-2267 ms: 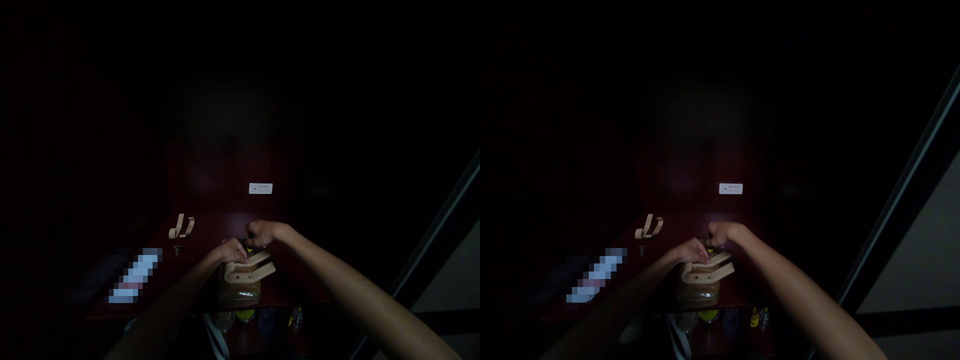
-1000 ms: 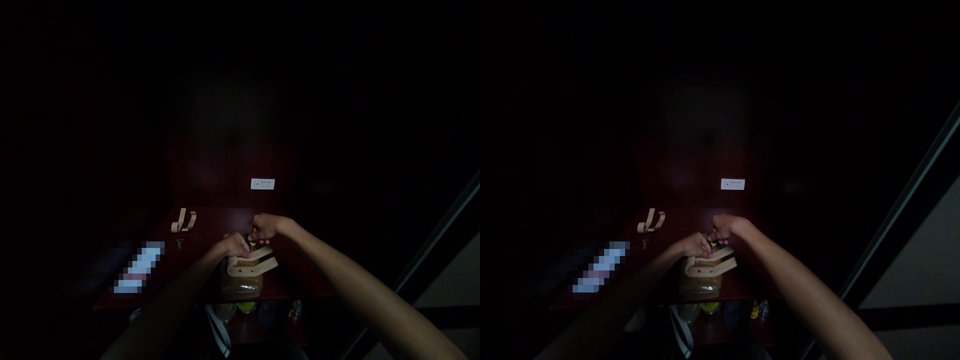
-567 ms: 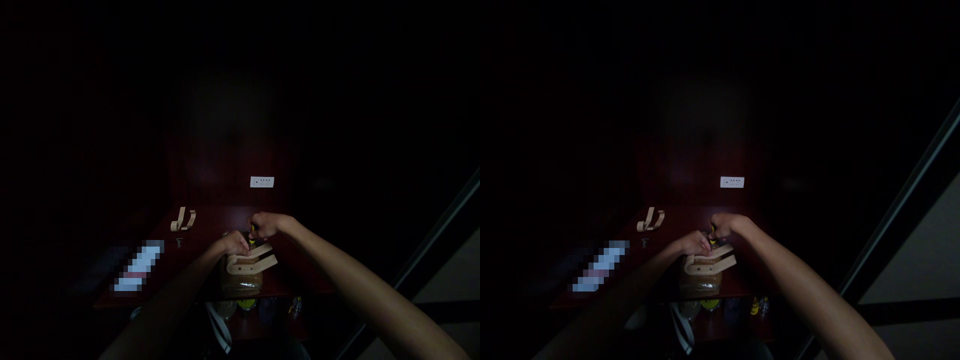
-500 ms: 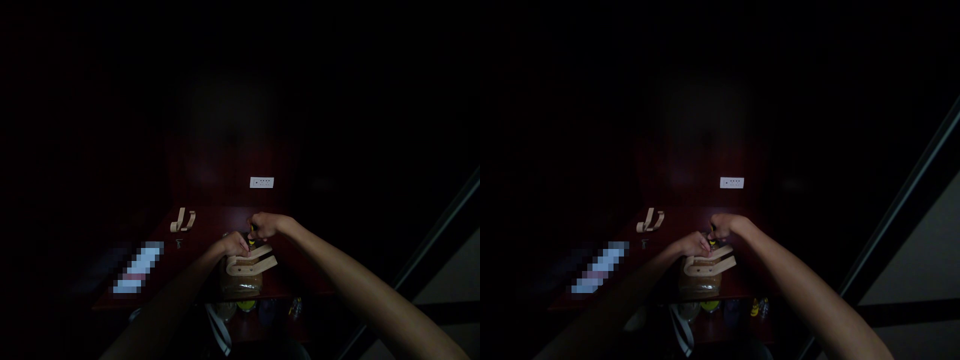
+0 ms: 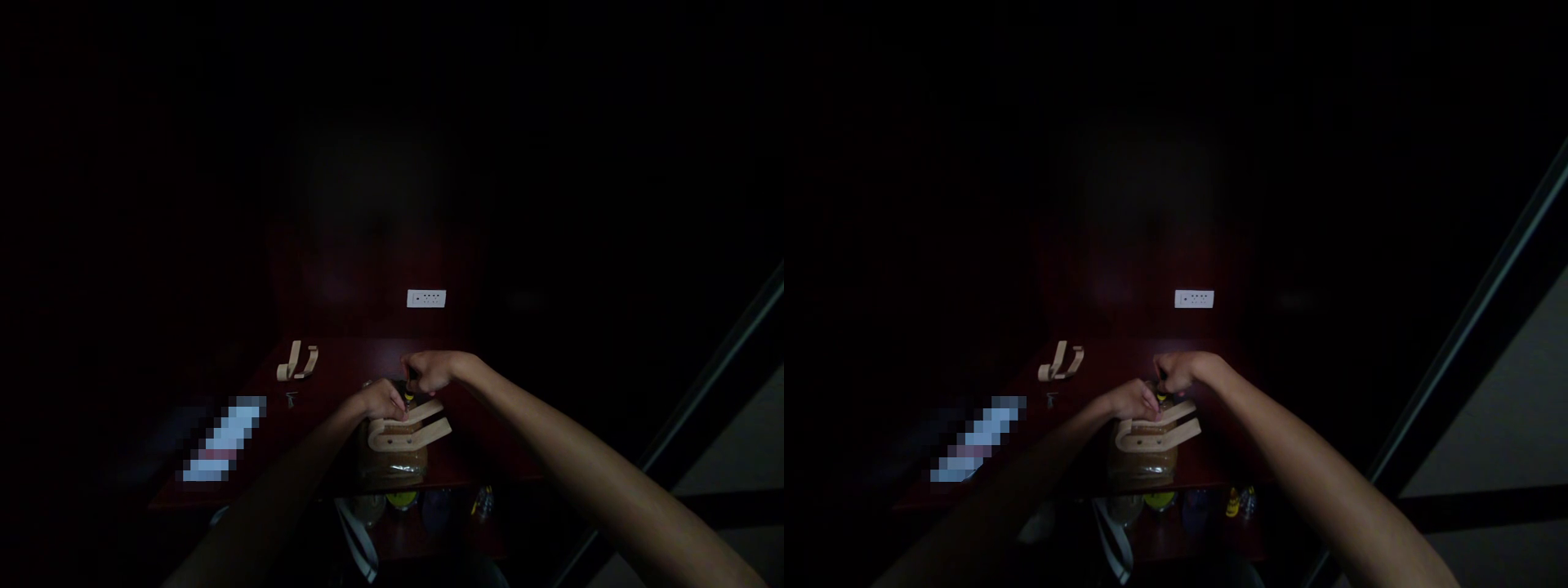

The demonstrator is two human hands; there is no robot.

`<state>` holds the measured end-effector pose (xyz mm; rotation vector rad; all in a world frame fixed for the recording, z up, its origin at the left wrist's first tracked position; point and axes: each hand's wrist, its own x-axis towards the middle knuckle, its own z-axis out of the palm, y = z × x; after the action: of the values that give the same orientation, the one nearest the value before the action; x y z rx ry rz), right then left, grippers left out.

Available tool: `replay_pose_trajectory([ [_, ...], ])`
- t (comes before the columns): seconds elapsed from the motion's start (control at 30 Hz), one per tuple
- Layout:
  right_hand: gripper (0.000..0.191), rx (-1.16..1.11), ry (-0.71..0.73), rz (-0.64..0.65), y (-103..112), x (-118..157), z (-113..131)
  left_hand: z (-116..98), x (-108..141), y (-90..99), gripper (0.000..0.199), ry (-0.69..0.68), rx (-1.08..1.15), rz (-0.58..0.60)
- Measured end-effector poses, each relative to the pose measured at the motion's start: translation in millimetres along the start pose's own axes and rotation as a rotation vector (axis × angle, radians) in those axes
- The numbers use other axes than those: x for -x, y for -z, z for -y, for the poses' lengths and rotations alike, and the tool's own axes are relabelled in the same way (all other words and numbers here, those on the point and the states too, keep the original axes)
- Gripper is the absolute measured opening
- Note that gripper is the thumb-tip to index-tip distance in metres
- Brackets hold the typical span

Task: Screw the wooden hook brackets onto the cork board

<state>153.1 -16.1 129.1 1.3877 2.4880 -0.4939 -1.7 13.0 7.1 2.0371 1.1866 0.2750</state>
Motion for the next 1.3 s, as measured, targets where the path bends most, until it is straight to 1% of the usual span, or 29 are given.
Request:
replay_pose_trajectory([
  [0.2,0.029,0.005,-0.027,0.006,1.6,3.3,1.7,-1.1,1.1,0.2,0.032,0.001,-0.014,-0.015],
  [0.3,0.031,-0.005,-0.038,0.012,1.4,3.3,4.7,-0.8,0.5,0.4,0.032,-0.003,-0.022,-0.013],
  [0.37,0.033,0.028,-0.044,0.003,1.1,2.0,5.7,0.1,-0.4,0.4,0.031,-0.009,-0.029,-0.010],
  [0.47,0.037,0.102,-0.032,-0.073,-0.2,-1.6,3.8,2.8,-2.4,0.1,0.033,-0.002,-0.019,-0.005],
  [0.57,0.041,0.090,0.026,-0.127,-2.5,-4.2,-0.8,6.0,-4.4,-0.7,0.033,0.000,0.012,-0.002],
  [0.67,0.035,0.045,0.067,-0.072,-3.0,-3.0,-2.6,7.6,-5.0,-1.4,0.033,-0.009,0.042,0.009],
  [0.8,0.028,0.045,0.037,-0.023,0.6,1.6,1.3,6.0,-3.6,-1.1,0.031,0.007,0.015,-0.004],
  [0.9,0.031,0.066,0.002,-0.019,2.8,2.4,3.9,4.7,-2.5,-0.9,0.031,-0.001,0.021,0.013],
  [1.0,0.032,0.085,-0.001,-0.040,0.9,0.8,3.2,5.5,-3.1,-1.3,0.030,-0.006,0.008,-0.002],
  [1.13,0.033,0.047,0.023,-0.112,-5.3,-0.8,-1.6,8.6,-5.2,-1.9,0.030,-0.013,0.044,0.012],
  [1.2,0.035,0.009,0.042,-0.112,-7.2,-0.5,-4.0,9.3,-5.5,-1.9,0.032,-0.021,0.068,0.015],
  [1.3,0.029,0.044,0.061,-0.094,-6.7,0.6,-4.3,8.6,-4.7,-1.6,0.032,-0.018,0.064,0.015],
])
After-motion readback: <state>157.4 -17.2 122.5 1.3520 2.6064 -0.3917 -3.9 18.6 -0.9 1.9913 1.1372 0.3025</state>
